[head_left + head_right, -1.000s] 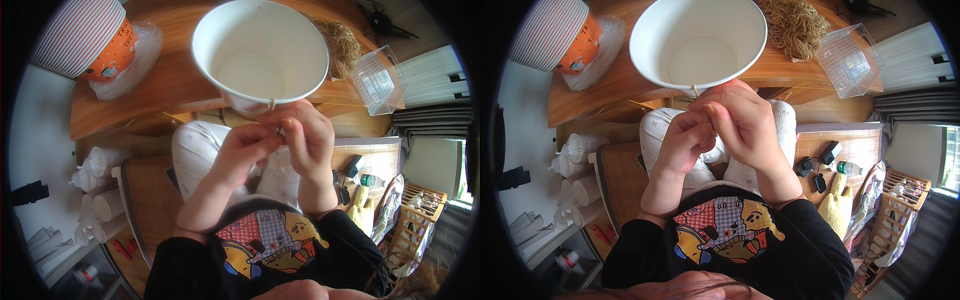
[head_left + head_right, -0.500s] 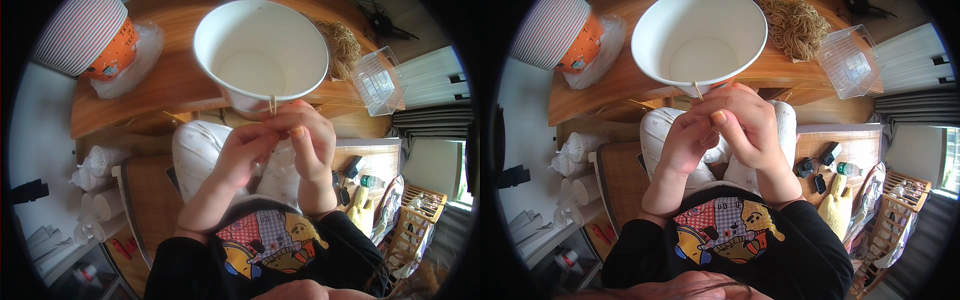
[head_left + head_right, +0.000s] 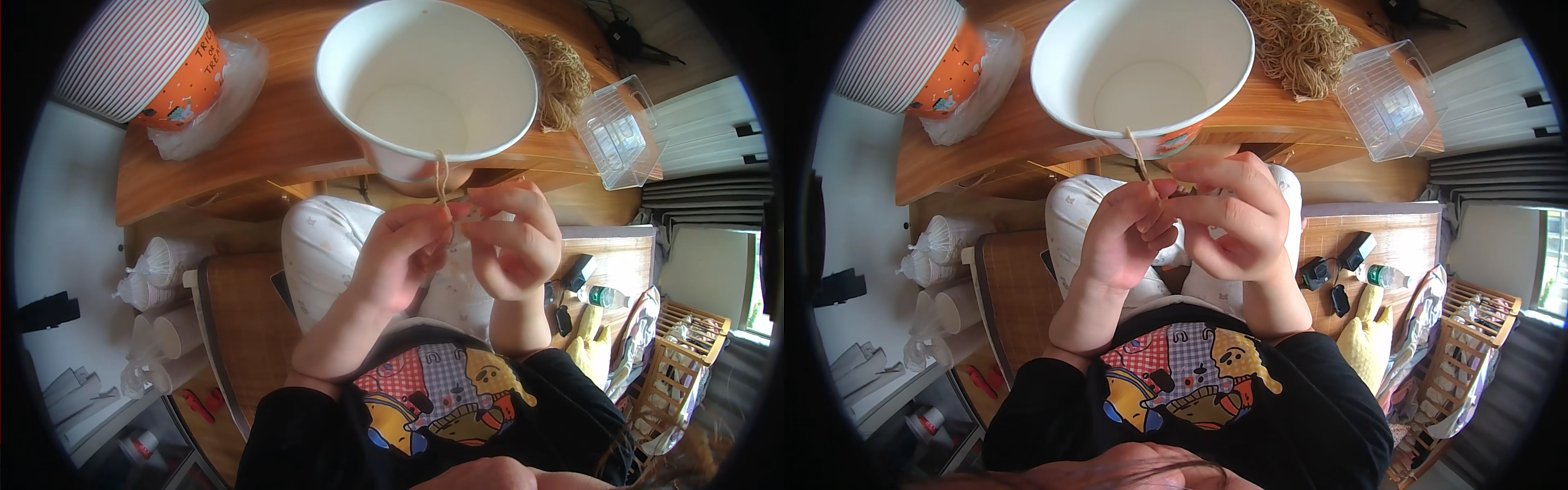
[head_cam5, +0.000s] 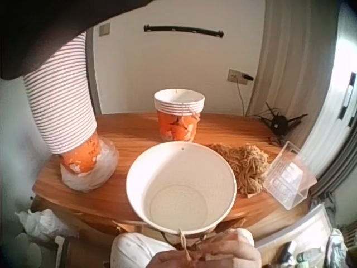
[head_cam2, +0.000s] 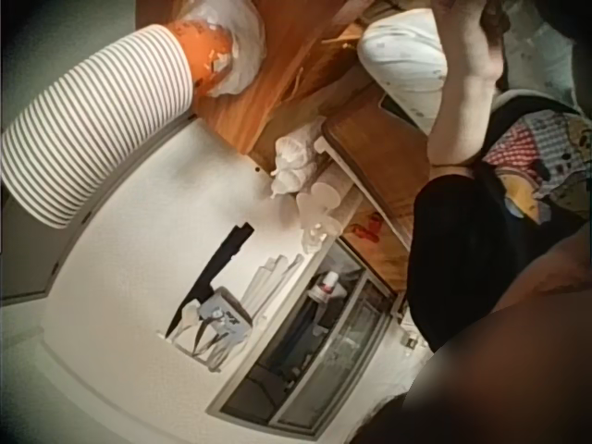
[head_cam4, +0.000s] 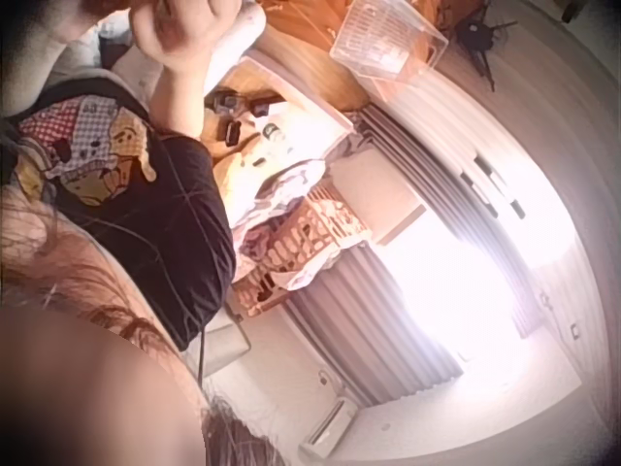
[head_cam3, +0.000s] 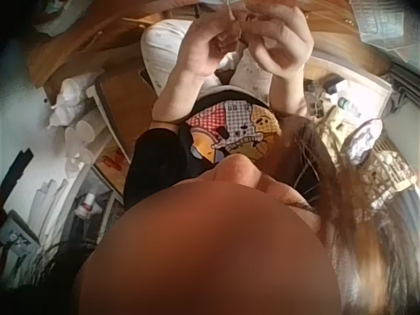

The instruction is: Tying thin decorative or functional strings to the rims of paper buckets.

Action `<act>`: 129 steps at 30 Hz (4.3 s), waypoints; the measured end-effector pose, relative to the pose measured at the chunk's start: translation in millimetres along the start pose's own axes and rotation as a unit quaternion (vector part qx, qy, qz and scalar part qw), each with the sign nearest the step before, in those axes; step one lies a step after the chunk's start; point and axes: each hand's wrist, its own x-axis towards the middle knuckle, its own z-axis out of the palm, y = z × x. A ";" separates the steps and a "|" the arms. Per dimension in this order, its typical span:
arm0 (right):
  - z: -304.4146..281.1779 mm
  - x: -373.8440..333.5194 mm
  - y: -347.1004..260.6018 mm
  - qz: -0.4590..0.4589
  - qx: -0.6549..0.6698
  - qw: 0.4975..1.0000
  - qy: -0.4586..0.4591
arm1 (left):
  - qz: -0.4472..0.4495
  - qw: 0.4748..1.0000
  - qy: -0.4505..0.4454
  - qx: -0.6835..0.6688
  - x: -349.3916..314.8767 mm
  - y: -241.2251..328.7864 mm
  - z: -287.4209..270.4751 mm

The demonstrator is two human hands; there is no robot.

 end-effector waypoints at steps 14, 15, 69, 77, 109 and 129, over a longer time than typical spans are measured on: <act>3.6 -2.0 -4.1 -0.037 -0.173 0.984 0.018 | 0.031 0.997 0.067 0.024 -1.3 -11.7 6.1; 3.6 -2.0 -4.0 -0.035 -0.176 0.984 0.016 | 0.034 0.997 0.064 0.029 -0.8 -12.0 5.1; 20.4 -11.5 -4.2 0.099 -0.049 0.993 0.030 | 0.186 0.981 0.010 0.045 5.6 -6.1 6.2; 15.0 -9.0 -4.3 0.084 -0.053 0.995 0.000 | 0.181 0.982 -0.007 0.062 4.2 -3.4 1.0; 17.3 -5.5 -10.3 0.085 -0.060 0.994 0.014 | 0.340 0.861 0.037 0.376 1.1 8.0 5.7; 15.9 16.9 -20.0 0.282 0.017 0.959 -0.018 | 0.363 0.869 0.056 0.332 6.7 -1.2 8.4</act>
